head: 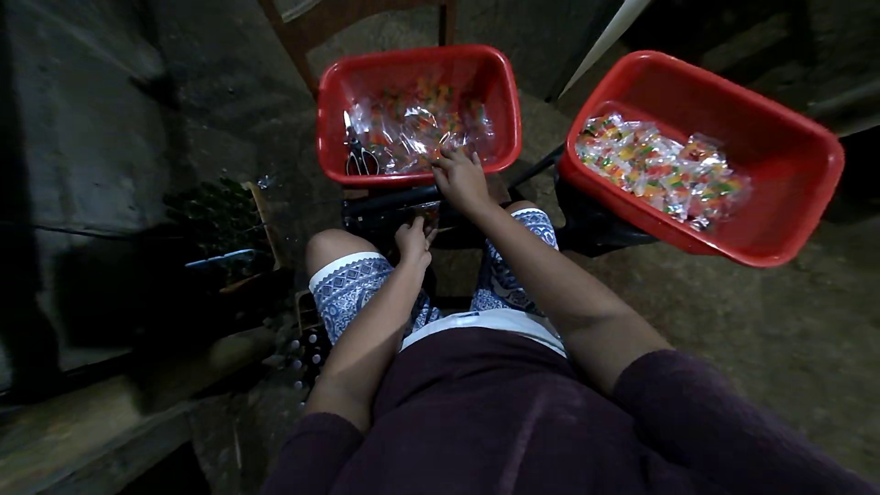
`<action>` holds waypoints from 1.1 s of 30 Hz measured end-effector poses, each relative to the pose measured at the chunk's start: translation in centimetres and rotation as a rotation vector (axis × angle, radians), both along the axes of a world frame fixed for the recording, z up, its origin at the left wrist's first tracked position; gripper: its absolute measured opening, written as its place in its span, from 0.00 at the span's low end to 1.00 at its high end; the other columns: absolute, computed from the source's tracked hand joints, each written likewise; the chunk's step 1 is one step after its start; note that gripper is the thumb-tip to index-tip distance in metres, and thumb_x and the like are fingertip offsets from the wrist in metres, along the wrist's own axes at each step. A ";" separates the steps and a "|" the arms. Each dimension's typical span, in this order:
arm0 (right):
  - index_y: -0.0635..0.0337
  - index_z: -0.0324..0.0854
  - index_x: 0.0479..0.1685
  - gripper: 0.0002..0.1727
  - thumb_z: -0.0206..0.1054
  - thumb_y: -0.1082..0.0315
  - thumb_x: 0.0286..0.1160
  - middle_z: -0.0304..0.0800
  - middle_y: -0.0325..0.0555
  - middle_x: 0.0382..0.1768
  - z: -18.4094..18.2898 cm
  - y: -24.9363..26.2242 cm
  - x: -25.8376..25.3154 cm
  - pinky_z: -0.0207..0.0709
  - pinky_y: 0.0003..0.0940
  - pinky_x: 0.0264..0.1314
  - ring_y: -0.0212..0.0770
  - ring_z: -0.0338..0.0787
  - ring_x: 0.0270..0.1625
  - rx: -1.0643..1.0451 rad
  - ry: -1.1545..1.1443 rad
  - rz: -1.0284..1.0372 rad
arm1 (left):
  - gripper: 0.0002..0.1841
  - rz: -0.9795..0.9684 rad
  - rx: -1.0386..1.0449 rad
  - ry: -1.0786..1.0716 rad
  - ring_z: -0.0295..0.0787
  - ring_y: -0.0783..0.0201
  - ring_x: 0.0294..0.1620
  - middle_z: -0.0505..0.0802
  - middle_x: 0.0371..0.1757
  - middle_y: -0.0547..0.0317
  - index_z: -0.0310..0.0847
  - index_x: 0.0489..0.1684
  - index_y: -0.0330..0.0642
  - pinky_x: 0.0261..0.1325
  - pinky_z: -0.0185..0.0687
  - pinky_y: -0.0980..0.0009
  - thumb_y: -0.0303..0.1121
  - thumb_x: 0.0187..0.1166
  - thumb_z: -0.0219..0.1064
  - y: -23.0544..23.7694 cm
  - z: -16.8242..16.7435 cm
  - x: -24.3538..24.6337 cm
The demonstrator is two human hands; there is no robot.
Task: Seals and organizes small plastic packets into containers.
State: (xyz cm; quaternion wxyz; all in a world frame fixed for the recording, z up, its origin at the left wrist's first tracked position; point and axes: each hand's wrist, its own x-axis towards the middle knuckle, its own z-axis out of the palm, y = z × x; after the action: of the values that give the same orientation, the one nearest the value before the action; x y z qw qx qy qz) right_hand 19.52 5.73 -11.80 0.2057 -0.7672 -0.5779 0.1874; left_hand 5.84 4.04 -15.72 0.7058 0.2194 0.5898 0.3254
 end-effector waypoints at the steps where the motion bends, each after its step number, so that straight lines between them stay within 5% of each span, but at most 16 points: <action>1: 0.54 0.83 0.74 0.22 0.51 0.60 0.91 0.75 0.53 0.82 -0.3 -0.1 0.0 0.43 0.68 0.91 0.56 0.67 0.89 0.003 0.004 -0.006 | 0.20 -0.004 -0.001 -0.003 0.87 0.58 0.52 0.83 0.63 0.40 0.66 0.73 0.28 0.56 0.87 0.65 0.33 0.91 0.57 0.0 0.1 0.0; 7: 0.54 0.84 0.73 0.22 0.51 0.66 0.88 0.74 0.51 0.84 -2.6 -0.5 -0.1 0.38 0.70 0.92 0.55 0.63 0.91 0.071 -0.012 -0.051 | 0.23 -0.022 -0.028 0.008 0.87 0.56 0.57 0.82 0.66 0.39 0.65 0.75 0.29 0.59 0.86 0.65 0.37 0.91 0.60 -0.1 0.3 -0.1; 20: 0.53 0.82 0.76 0.24 0.49 0.70 0.86 0.81 0.47 0.79 -6.5 -1.3 -0.4 0.38 0.72 0.91 0.55 0.68 0.89 0.250 -0.101 -0.097 | 0.18 -0.001 -0.054 0.013 0.91 0.63 0.42 0.89 0.48 0.47 0.72 0.63 0.31 0.47 0.88 0.70 0.39 0.90 0.61 0.0 0.5 0.0; 26: 0.53 0.82 0.76 0.24 0.49 0.68 0.87 0.81 0.48 0.79 -5.4 -1.2 -0.2 0.38 0.73 0.90 0.56 0.67 0.89 0.201 -0.088 -0.078 | 0.17 -0.061 -0.031 0.033 0.91 0.63 0.43 0.89 0.50 0.46 0.72 0.63 0.30 0.48 0.88 0.69 0.38 0.90 0.60 0.1 0.3 0.1; 30: 0.52 0.79 0.78 0.24 0.49 0.67 0.89 0.73 0.55 0.84 -2.1 -0.4 0.1 0.34 0.73 0.91 0.58 0.63 0.91 0.093 -0.039 -0.038 | 0.18 -0.066 -0.006 0.016 0.89 0.58 0.47 0.85 0.55 0.42 0.70 0.66 0.29 0.52 0.87 0.66 0.36 0.91 0.59 0.2 0.4 0.1; 33: 0.55 0.82 0.74 0.22 0.51 0.65 0.90 0.74 0.53 0.84 0.4 0.4 -0.1 0.36 0.73 0.91 0.56 0.64 0.91 0.127 -0.029 -0.027 | 0.15 -0.078 0.061 0.024 0.89 0.59 0.44 0.88 0.51 0.44 0.74 0.63 0.29 0.50 0.88 0.64 0.34 0.91 0.57 0.1 0.0 0.2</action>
State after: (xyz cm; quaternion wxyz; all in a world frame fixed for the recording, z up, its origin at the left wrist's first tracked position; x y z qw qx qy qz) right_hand 19.41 6.12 -11.40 0.2480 -0.7630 -0.5811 0.1365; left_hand 6.06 4.15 -15.71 0.7037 0.2675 0.5791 0.3130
